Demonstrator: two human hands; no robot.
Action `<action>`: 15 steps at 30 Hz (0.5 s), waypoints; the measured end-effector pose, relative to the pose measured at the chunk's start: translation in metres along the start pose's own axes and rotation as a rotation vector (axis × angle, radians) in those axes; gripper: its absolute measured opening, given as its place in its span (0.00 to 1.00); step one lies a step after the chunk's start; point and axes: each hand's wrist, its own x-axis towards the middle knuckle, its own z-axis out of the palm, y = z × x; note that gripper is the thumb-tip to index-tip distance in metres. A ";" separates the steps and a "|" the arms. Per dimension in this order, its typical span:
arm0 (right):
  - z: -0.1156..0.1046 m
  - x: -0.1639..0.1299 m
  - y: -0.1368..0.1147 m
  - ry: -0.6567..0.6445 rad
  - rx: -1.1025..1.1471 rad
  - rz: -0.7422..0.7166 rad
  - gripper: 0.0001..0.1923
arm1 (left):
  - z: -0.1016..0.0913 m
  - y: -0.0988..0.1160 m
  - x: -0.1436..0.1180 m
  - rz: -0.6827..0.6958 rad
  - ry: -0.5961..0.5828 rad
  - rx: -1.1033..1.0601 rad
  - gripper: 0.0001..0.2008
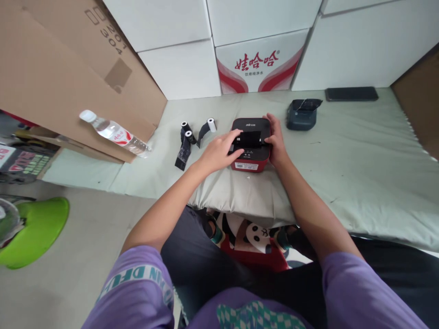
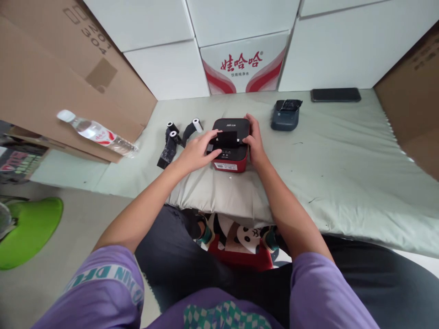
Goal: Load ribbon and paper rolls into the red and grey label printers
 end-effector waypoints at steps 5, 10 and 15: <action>0.000 0.001 -0.005 -0.043 -0.033 0.056 0.41 | -0.004 -0.002 0.001 -0.096 -0.085 -0.132 0.34; 0.001 -0.002 -0.005 -0.030 -0.014 0.034 0.40 | -0.006 -0.003 0.003 -0.118 -0.104 -0.217 0.35; -0.001 -0.008 0.000 -0.037 -0.021 -0.004 0.42 | -0.003 -0.006 0.002 -0.104 -0.091 -0.218 0.28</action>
